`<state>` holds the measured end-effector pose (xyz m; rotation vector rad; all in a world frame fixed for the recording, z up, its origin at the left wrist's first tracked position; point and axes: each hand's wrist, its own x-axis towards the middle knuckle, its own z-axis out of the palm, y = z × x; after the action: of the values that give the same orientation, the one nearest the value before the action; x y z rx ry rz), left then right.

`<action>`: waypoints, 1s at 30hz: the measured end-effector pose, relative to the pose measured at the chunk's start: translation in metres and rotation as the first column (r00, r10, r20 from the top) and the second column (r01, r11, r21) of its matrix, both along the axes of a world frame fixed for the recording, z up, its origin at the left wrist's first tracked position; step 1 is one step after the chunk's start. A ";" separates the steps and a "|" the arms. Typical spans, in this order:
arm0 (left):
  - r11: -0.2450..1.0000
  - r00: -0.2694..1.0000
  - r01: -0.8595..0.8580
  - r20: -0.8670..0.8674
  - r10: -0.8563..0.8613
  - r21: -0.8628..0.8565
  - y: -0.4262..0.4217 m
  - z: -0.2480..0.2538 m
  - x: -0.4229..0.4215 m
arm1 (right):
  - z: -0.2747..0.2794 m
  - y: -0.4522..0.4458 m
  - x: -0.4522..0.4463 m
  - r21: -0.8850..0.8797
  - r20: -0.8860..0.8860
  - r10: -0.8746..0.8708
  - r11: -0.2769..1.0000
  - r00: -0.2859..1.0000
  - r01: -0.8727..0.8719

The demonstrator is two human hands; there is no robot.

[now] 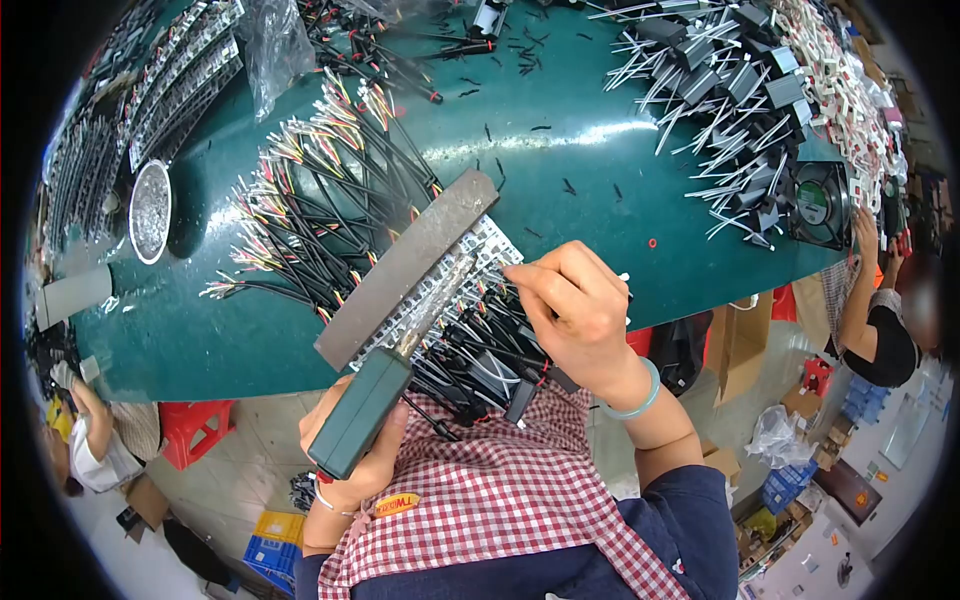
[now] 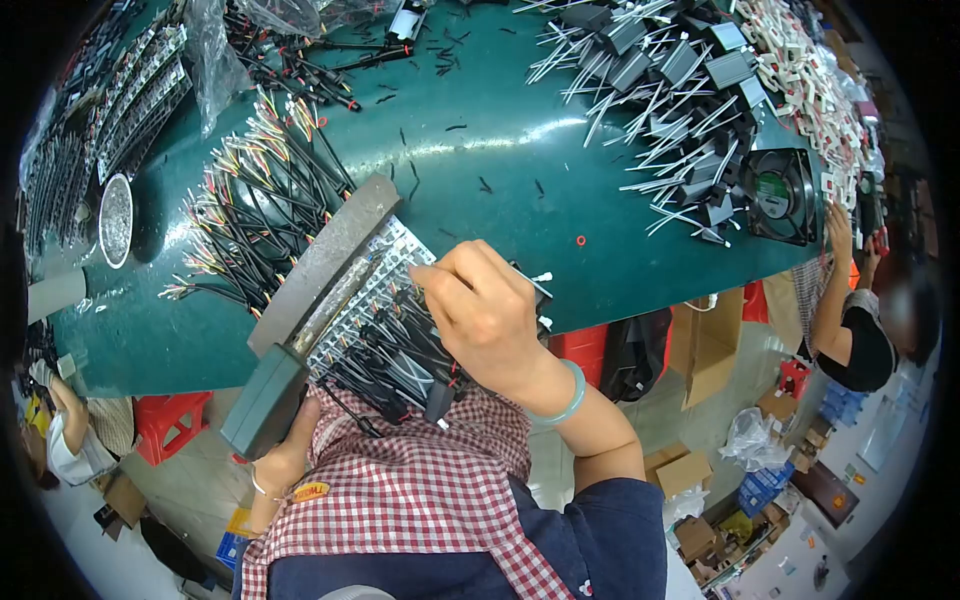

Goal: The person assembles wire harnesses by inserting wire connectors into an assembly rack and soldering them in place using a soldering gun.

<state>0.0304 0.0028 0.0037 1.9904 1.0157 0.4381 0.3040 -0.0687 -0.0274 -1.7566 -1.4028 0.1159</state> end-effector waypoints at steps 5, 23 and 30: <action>0.990 0.995 0.100 0.000 -0.100 0.103 0.007 0.011 0.009 | -0.001 0.000 0.000 -0.003 0.001 0.019 1.000 1.000 -0.019; 0.972 0.989 0.145 0.008 -0.149 0.188 0.009 0.019 0.025 | -0.005 0.000 0.006 0.004 0.003 0.077 0.997 0.997 -0.077; 0.964 0.985 0.163 0.028 -0.172 0.210 0.011 0.013 0.021 | -0.005 0.001 0.006 0.003 0.003 0.081 0.997 0.997 -0.081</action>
<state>0.0516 0.0138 0.0170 2.2206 0.7911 0.5110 0.3101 -0.0682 -0.0323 -1.6976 -1.4760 0.1549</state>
